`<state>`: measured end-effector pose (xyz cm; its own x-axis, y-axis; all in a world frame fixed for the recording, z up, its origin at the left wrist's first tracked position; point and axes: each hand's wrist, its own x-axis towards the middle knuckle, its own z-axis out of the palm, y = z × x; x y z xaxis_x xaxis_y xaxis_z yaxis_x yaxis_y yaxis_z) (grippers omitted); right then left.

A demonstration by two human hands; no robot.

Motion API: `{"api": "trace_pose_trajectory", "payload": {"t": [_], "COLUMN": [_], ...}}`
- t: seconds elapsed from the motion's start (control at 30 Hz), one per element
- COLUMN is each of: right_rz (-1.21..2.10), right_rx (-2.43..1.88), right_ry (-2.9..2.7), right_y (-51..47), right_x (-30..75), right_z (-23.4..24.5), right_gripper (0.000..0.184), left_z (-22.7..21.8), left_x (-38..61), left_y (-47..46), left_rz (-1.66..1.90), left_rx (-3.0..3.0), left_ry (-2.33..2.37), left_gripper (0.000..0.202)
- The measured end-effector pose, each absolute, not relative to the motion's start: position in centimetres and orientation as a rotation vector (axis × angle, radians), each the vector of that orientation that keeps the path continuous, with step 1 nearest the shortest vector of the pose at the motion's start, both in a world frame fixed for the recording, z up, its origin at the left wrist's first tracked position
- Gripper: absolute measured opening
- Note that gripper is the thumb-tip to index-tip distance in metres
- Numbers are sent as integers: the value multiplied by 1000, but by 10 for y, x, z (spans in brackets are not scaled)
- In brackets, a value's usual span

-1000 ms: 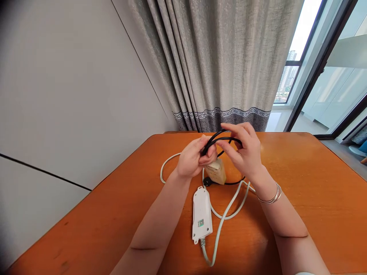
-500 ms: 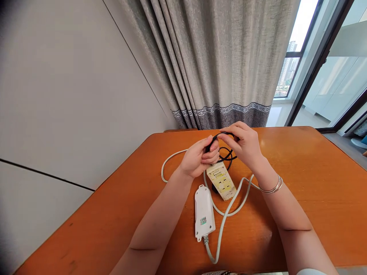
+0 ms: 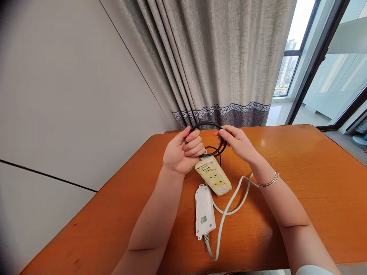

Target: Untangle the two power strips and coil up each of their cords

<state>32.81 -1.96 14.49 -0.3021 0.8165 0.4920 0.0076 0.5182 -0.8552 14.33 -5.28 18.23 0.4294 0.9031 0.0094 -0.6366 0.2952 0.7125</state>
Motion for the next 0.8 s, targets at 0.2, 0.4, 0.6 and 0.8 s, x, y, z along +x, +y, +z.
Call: {"api": "trace_pose_trajectory", "payload": {"t": [0.2, 0.4, 0.6, 0.8], "right_rz": [997, 1001, 1206, 1439], "right_rx": [-650, -663, -667, -534], "right_ry": [-1599, -1606, -1616, -1631], "right_y": [-27, -25, -25, -16], "right_x": [318, 318, 317, 315], "right_z": [144, 143, 140, 128], "right_gripper": [55, 58, 57, 40], "left_z": [182, 181, 184, 192], "left_x": [145, 147, 147, 143], "left_y": [-52, -54, -58, -61], "left_rz": [1003, 962, 1065, 1234], "left_rx": [782, 798, 703, 601], "left_ry": [480, 490, 482, 479], "left_gripper": [53, 50, 47, 45]}}
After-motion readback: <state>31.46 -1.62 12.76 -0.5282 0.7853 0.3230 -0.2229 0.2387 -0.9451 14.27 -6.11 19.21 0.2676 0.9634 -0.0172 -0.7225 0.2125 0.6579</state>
